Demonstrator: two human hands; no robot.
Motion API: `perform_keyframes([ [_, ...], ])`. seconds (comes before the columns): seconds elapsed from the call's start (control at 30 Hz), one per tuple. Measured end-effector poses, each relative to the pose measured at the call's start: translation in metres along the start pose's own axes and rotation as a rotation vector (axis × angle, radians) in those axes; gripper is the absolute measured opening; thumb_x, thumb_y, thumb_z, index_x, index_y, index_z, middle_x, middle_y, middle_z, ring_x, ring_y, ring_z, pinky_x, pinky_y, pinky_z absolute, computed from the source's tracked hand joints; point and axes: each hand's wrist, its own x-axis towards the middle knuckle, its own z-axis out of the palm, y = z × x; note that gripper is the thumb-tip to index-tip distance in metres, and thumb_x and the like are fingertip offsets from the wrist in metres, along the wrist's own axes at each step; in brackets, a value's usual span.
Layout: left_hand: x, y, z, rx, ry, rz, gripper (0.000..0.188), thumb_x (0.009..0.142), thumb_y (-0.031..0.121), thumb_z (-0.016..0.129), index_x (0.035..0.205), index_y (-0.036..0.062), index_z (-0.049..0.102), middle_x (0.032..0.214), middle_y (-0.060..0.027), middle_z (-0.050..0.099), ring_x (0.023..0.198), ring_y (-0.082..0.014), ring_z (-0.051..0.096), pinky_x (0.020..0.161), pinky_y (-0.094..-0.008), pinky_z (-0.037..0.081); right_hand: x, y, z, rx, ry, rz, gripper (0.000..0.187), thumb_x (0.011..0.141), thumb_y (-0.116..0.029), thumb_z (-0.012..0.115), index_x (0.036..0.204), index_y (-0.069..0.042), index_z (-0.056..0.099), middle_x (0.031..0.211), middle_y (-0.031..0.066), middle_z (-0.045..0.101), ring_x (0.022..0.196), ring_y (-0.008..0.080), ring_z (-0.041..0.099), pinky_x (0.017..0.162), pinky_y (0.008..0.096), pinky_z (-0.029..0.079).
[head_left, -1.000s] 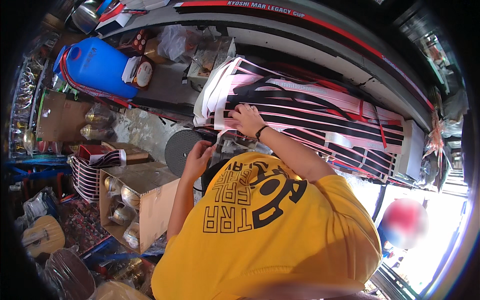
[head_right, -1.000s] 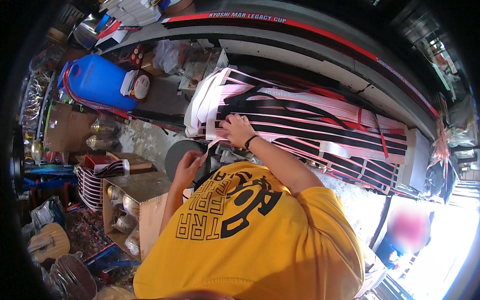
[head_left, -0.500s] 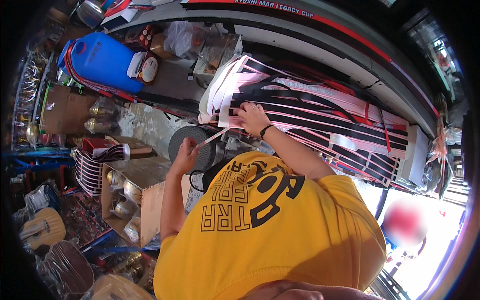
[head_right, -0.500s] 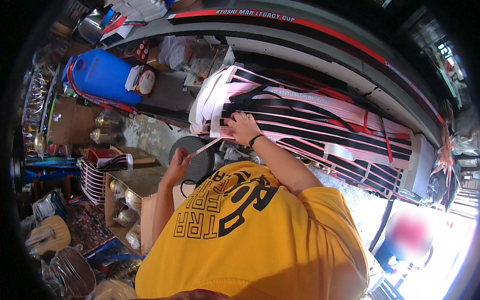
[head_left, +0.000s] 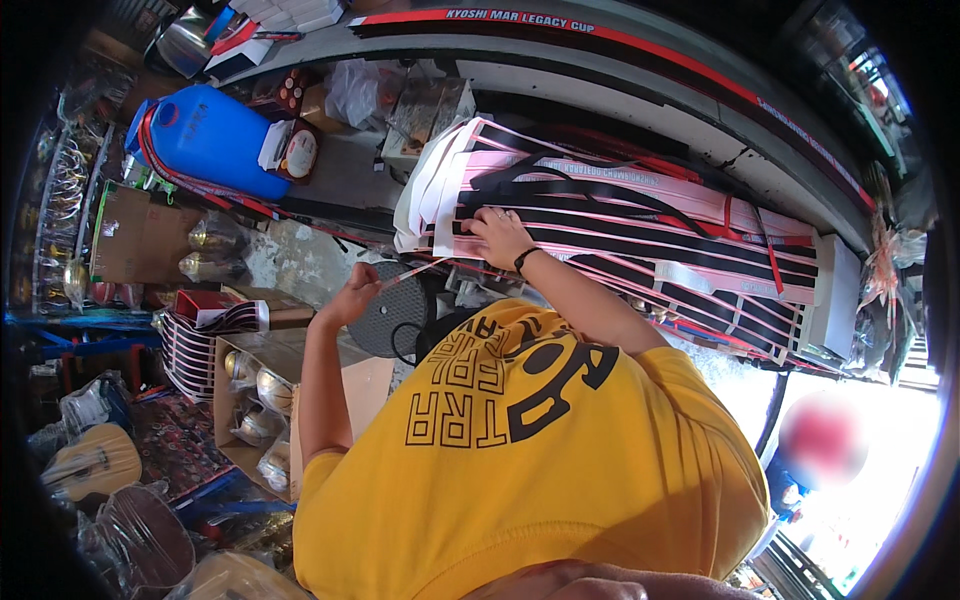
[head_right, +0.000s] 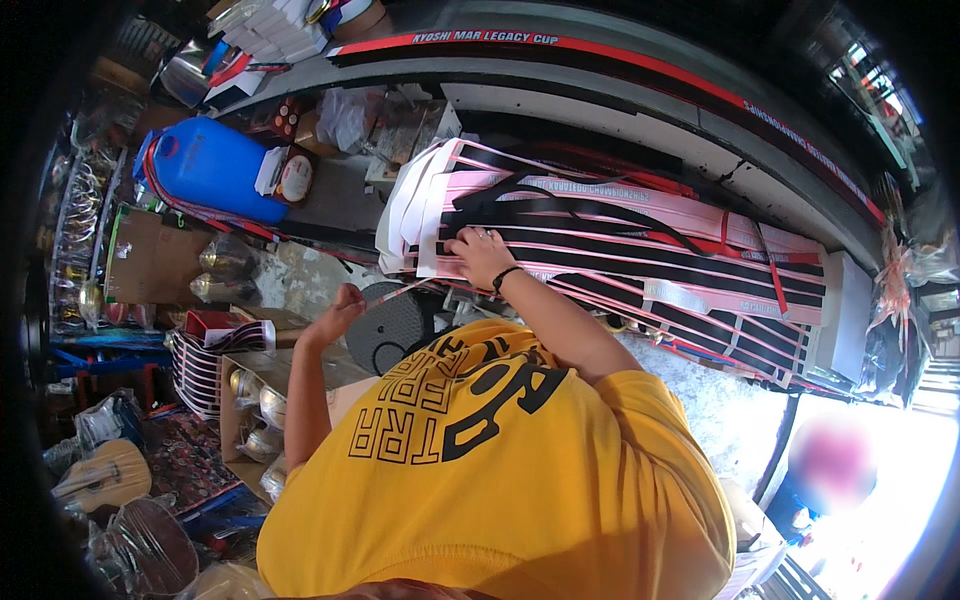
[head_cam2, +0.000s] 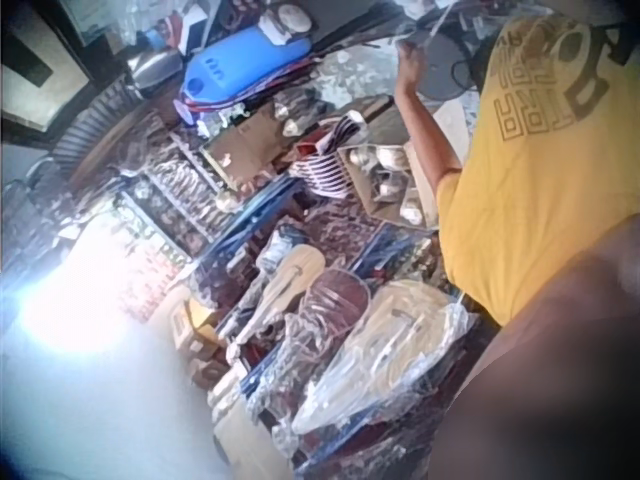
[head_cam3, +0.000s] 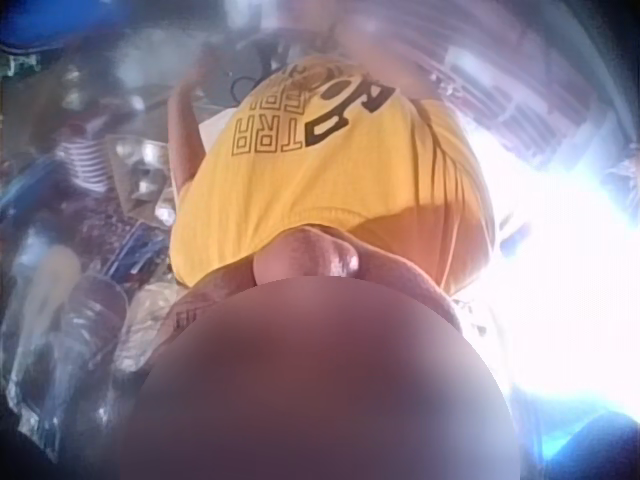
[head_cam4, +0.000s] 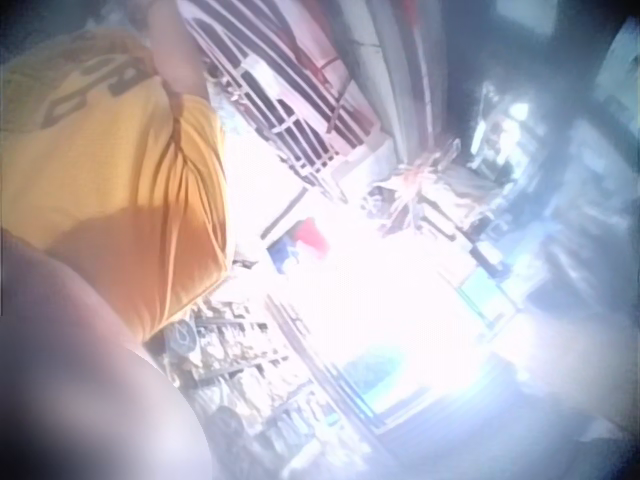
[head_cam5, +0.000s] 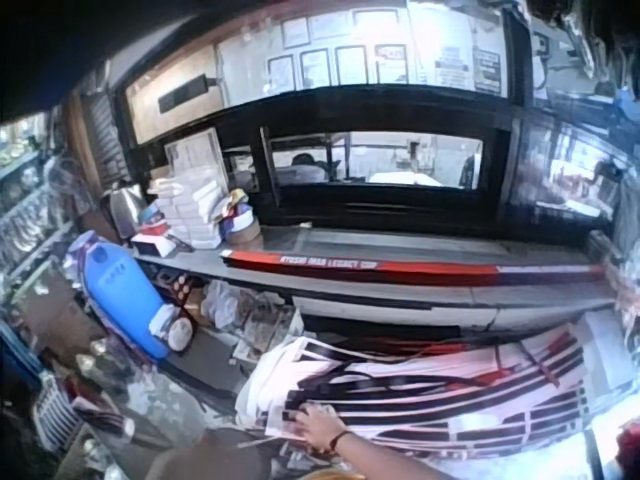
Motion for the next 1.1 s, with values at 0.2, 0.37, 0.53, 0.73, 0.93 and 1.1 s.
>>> perform_keyframes([
  [0.2,-0.037,0.001,-0.059,0.662,0.158,-0.074,0.040,0.095,0.022,0.054,0.130,0.0072,0.041,0.112,-0.0158,0.057,0.105,-0.0266,0.057,0.092,-0.0377,0.044,-0.003,0.007,0.001,-0.054,0.016,-0.055,0.045,0.080,-0.027,0.071,0.123,-0.021,0.058,0.120,0.0065,0.052,0.122,0.0284,0.047,0.102,0.0477,0.037],
  [0.37,-0.089,0.091,-0.060,-0.146,0.070,0.039,0.047,0.099,0.024,0.050,0.143,0.0121,0.039,0.113,-0.0085,0.062,0.100,-0.0195,0.059,0.088,-0.0334,0.046,0.000,0.010,0.003,0.040,0.009,-0.018,0.044,0.082,-0.029,0.070,0.123,-0.021,0.059,0.126,0.0076,0.051,0.127,0.0266,0.044,0.104,0.0496,0.034],
  [0.53,-0.051,0.179,0.002,-0.546,-0.077,0.274,0.047,0.101,0.026,0.049,0.144,0.0091,0.040,0.117,-0.0128,0.064,0.092,-0.0192,0.062,0.081,-0.0321,0.047,0.010,-0.007,-0.037,0.714,0.219,0.025,0.026,0.092,-0.027,0.065,0.106,-0.005,0.068,0.093,0.0076,0.070,0.082,0.0161,0.065,0.076,0.0275,0.052],
  [0.73,-0.003,0.214,0.061,-1.093,-0.323,0.488,0.052,0.103,0.030,0.044,0.145,0.0012,0.035,0.129,-0.0240,0.057,0.083,-0.0236,0.066,0.074,-0.0332,0.053,-0.040,-0.042,-0.122,1.136,0.322,-0.179,0.051,0.096,-0.040,0.062,0.128,0.000,0.056,0.117,0.0082,0.063,0.115,0.0166,0.055,0.097,0.0309,0.044],
  [0.93,0.034,0.248,0.109,-1.142,-0.542,0.474,0.062,0.099,0.035,0.051,0.149,0.0053,0.030,0.145,-0.0206,0.046,0.080,-0.0262,0.067,0.078,-0.0375,0.054,-0.093,-0.049,-0.157,1.028,0.636,0.147,0.030,0.087,-0.012,0.073,0.113,0.000,0.061,0.099,0.0066,0.067,0.091,0.0131,0.065,0.081,0.0281,0.053],
  [1.1,0.034,0.294,0.167,-0.991,-0.593,0.463,0.070,0.101,0.049,0.042,0.155,0.0132,0.018,0.151,-0.0165,0.041,0.091,-0.0316,0.070,0.085,-0.0399,0.055,-0.155,-0.020,-0.208,0.596,0.779,0.293,0.012,0.082,-0.009,0.074,0.091,-0.003,0.069,0.076,0.0093,0.067,0.070,0.0169,0.066,0.065,0.0277,0.051],
])
